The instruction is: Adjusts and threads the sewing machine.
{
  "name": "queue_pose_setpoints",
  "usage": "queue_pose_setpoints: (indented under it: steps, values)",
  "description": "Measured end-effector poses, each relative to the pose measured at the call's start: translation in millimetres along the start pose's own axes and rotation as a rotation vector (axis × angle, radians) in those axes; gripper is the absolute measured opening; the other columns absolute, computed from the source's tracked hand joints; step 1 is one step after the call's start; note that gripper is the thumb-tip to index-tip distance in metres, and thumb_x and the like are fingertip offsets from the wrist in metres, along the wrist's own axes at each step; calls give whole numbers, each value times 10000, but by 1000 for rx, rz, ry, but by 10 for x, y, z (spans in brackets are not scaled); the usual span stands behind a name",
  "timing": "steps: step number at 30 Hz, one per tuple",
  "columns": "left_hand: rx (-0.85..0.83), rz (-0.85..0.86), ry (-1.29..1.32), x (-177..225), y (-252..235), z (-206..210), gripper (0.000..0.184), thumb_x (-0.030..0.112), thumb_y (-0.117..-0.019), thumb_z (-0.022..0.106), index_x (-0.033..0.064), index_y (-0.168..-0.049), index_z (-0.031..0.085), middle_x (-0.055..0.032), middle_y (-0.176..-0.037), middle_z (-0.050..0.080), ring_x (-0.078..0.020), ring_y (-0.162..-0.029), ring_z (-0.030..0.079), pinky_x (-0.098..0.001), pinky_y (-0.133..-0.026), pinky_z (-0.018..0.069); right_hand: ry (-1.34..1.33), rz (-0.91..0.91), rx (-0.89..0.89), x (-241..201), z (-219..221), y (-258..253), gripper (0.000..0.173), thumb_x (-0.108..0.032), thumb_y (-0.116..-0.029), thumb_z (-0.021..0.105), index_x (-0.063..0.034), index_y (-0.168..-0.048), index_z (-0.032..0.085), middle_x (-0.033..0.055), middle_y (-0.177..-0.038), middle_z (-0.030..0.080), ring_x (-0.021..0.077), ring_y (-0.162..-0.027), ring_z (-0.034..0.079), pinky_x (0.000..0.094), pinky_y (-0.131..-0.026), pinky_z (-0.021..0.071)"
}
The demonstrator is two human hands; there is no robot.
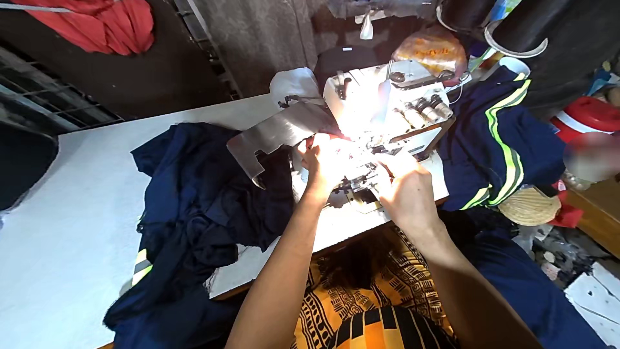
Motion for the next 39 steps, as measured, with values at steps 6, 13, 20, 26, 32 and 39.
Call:
queue_pose_setpoints:
  steps: [6,13,20,26,32,39]
  values:
    - [16,30,33,-16,9,-1,174,211,-973,679,85,-1043,776,-161,-1153,686,-381,-1203,557,-649,-999,351,6,19,-64,-4,20,1,225,-36,-918,669,-18,-1121,764,163,-917,670,278,-752,679,435,-664,583]
    - [99,143,-1,-60,23,-39,144,179,-960,680,82,-986,784,-130,-1084,717,-343,-1177,588,-621,-1050,331,-132,2,25,388,-142,147,240,-149,-963,596,-114,-1131,763,50,-929,699,141,-771,664,330,-681,568]
    - [172,136,-136,-33,36,-304,153,245,-924,706,160,-1013,798,-95,-1146,719,-384,-1273,522,-630,-1050,312,-724,117,574,1604,-566,89,177,-117,-1059,419,-53,-1192,517,-69,-1015,632,38,-927,641,258,-848,547]
    - [274,286,58,59,101,-363,142,67,-937,666,36,-1045,753,-167,-1138,676,-284,-1105,624,-422,-961,492,-739,401,359,2132,-344,-382,203,-180,-1100,334,-90,-1270,398,10,-1162,679,88,-1037,654,294,-861,517]
    - [190,182,259,-23,44,-261,133,59,-976,644,18,-1065,734,-150,-1151,676,-178,-1013,669,-325,-892,555,-939,555,172,2498,190,-1009,135,-52,-1047,429,-64,-1173,474,-19,-923,546,59,-743,590,276,-741,560]
    - [153,173,162,-74,1,-130,128,107,-971,667,16,-1017,745,-131,-1107,684,-198,-1025,659,-381,-926,535,-1098,898,-283,2662,652,-1235,451,-494,-1101,303,-172,-1304,547,28,-1063,666,138,-927,660,353,-793,574]
Point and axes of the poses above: each hand's wrist, its own y-axis away from the middle knuckle, its own z-axis out of the palm, x = y × z, the point moved 5 cm from there along -y, towards the middle knuckle
